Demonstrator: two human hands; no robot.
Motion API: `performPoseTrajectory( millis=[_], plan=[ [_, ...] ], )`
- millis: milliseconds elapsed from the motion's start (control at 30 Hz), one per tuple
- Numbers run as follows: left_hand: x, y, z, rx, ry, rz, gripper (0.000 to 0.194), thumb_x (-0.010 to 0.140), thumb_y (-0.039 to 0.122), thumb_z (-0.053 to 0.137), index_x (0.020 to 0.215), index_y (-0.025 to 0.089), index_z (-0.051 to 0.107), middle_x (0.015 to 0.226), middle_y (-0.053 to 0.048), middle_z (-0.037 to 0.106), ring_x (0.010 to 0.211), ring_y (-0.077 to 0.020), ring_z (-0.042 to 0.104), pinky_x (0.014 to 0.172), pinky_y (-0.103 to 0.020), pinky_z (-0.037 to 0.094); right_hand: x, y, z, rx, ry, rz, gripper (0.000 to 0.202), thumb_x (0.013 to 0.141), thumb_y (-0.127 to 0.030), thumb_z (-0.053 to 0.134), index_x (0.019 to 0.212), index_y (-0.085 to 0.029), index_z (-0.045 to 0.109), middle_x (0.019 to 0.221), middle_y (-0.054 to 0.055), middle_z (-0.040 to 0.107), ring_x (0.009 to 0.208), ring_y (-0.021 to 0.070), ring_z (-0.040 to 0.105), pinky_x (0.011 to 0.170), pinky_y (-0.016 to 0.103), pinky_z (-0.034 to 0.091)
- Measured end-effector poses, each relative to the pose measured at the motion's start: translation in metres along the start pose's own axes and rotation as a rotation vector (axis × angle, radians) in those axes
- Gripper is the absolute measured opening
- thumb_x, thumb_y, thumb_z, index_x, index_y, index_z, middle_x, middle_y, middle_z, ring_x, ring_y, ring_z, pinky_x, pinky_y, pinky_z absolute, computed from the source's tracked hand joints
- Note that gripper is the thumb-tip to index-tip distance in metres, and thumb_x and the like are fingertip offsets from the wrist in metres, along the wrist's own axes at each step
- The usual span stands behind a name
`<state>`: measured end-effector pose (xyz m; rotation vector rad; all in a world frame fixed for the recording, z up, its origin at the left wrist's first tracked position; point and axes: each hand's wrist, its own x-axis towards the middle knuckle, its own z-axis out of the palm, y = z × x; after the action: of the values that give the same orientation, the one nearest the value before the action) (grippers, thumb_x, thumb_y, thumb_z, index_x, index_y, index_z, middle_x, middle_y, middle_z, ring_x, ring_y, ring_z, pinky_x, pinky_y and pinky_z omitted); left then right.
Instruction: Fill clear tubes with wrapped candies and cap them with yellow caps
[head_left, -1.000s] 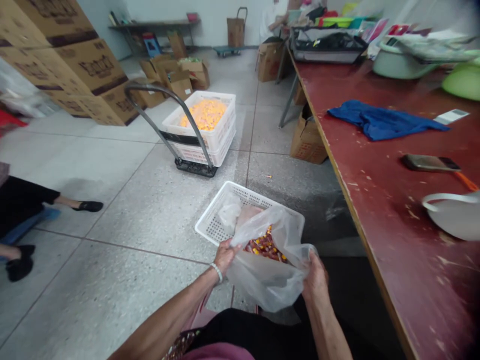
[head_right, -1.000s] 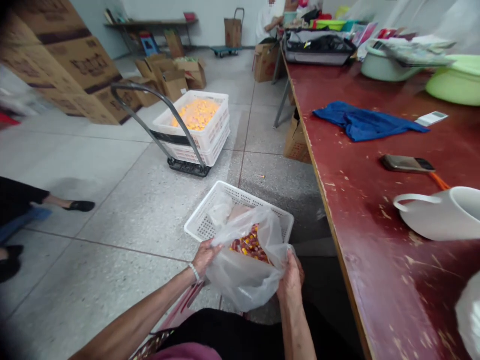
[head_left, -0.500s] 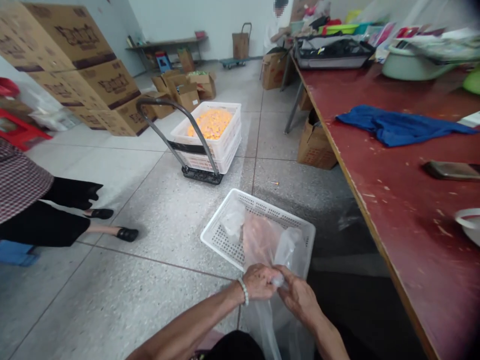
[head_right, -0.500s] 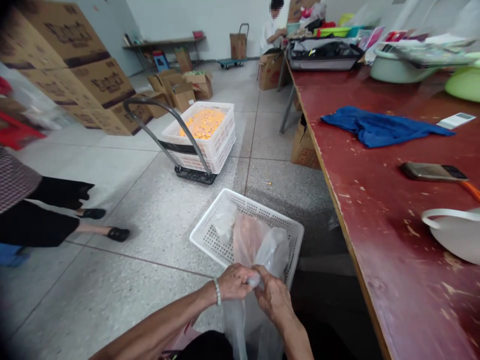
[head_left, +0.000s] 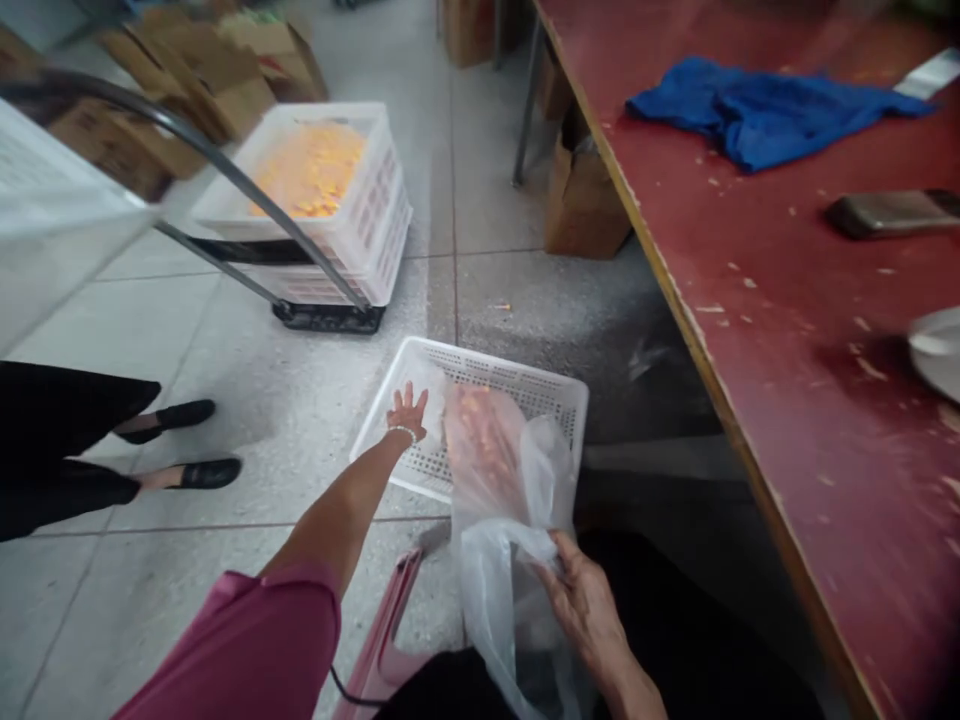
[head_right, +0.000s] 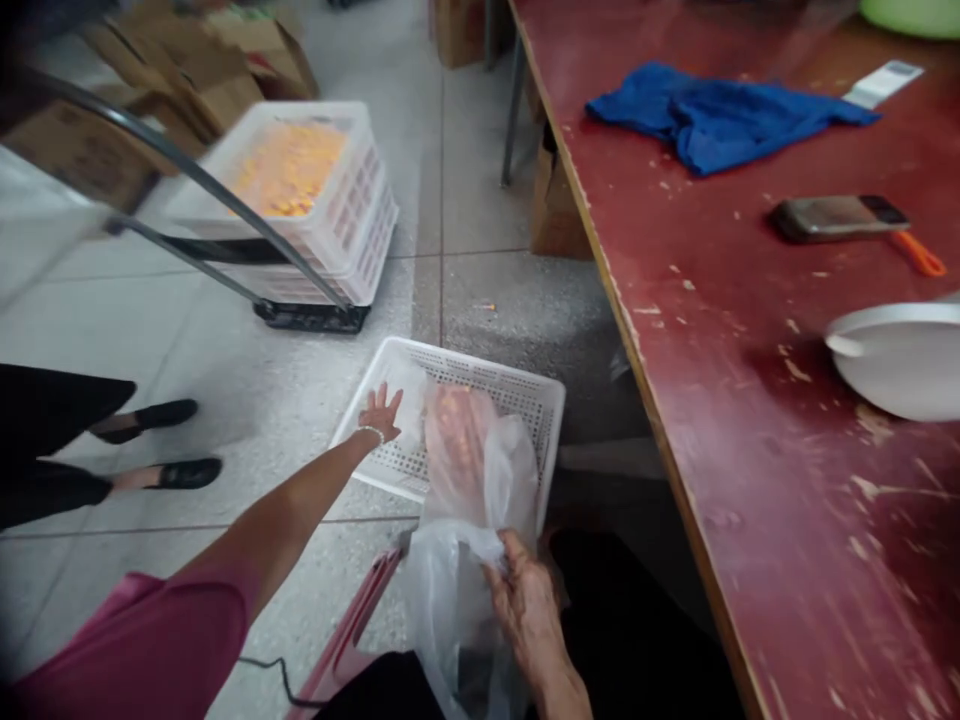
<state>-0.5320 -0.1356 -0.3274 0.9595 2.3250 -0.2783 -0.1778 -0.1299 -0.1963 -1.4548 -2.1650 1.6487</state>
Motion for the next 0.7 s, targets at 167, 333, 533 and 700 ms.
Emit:
performPoseTrajectory(
  millis=[167, 333, 533, 700],
  plan=[
    [0.027, 0.018, 0.031, 0.056, -0.112, -0.043, 0.104, 0.070, 0.020, 0.071, 0.149, 0.023, 0.003, 0.153, -0.026, 0.001, 0.127, -0.0383, 0.040, 0.093, -0.045, 0.045, -0.001, 0.000, -0.008, 0.177, -0.001, 0.085, 0.023, 0.079, -0.038, 0.048, 0.088, -0.018, 0.055, 0.072, 0.004, 0.061, 0.066, 0.0156, 0.057, 0.061, 0.023, 0.045],
    [0.033, 0.024, 0.044, 0.061, -0.136, -0.070, 0.046, 0.088, 0.032, 0.055, 0.130, 0.017, 0.044, 0.124, -0.012, 0.053, 0.105, -0.0231, 0.057, 0.087, -0.044, 0.050, 0.003, 0.007, -0.013, 0.226, 0.032, 0.117, 0.023, 0.078, -0.040, 0.052, 0.083, -0.018, 0.056, 0.073, 0.003, 0.061, 0.067, 0.0152, 0.056, 0.063, 0.022, 0.045],
    [0.004, 0.053, 0.036, 0.032, 0.076, -0.025, 0.030, 0.088, 0.029, 0.052, 0.113, 0.013, 0.057, 0.120, -0.011, 0.054, 0.110, -0.0246, 0.052, 0.091, -0.045, 0.045, 0.018, 0.013, -0.007, 0.327, 0.152, 0.233, 0.031, 0.071, -0.049, 0.061, 0.076, -0.019, 0.062, 0.067, 0.001, 0.063, 0.064, 0.0159, 0.058, 0.057, 0.023, 0.045],
    [-0.081, 0.048, 0.003, -0.032, 0.324, 0.093, 0.023, 0.083, 0.019, 0.046, 0.100, 0.014, 0.062, 0.128, -0.015, 0.044, 0.118, -0.0293, 0.042, 0.098, -0.043, 0.035, 0.048, -0.020, 0.001, 0.869, 0.185, 0.459, 0.043, 0.057, -0.042, 0.076, 0.092, -0.019, 0.065, 0.065, 0.000, 0.067, 0.056, 0.0173, 0.061, 0.053, 0.027, 0.047]
  ],
)
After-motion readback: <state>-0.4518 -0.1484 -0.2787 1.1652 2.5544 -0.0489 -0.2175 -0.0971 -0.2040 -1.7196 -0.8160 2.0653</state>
